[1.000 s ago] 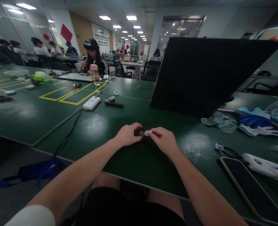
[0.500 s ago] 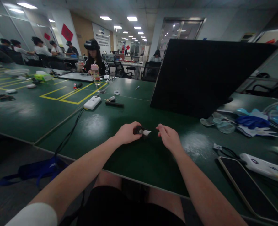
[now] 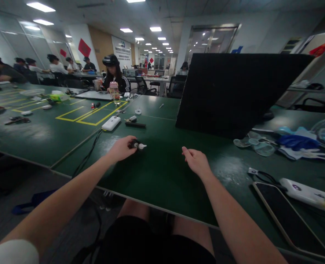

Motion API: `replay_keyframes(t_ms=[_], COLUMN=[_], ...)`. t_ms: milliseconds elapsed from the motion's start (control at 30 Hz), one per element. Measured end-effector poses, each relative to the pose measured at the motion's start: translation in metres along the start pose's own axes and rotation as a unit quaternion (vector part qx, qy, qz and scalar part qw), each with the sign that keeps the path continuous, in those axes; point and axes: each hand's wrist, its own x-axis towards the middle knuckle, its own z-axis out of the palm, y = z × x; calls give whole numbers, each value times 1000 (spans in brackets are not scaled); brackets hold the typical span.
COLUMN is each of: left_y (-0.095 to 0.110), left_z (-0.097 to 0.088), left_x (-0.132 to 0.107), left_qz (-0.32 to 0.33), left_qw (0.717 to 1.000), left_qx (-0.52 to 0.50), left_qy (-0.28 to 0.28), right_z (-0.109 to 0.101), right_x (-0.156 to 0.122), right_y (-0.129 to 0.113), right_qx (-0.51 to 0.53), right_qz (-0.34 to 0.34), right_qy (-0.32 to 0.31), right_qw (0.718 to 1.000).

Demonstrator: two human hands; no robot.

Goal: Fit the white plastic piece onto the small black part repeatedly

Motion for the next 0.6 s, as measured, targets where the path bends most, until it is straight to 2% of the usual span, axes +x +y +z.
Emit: replay_keyframes(t_ms=[100,200,333,433,500,600], left_y=[-29,-47,-53,-53,-57,-69], left_z=[-29,-49,-63,-66,-66,-59], left_x=[-7,-15,-23,-28,-29,-24], left_qz=[-1,20,53,49,15,-84], left_qw=[993,975,949,947,954,959], left_qx=[115,219,312,318,297,220], left_qy=[32,32,-12,-17,30,159], right_z=[2,3,4,4,4,5], right_x=[2,4,5,5,5,6], right_y=[2,4,6,6,6,7], right_qx=[1,-2,-3,-8,-12,-18], right_qz=[-2,-6,-8,-8,-9,-14], right_qy=[-9,-13,-19,-30,-32,-33], right_qw=[1000,1000,1000,999,999,999])
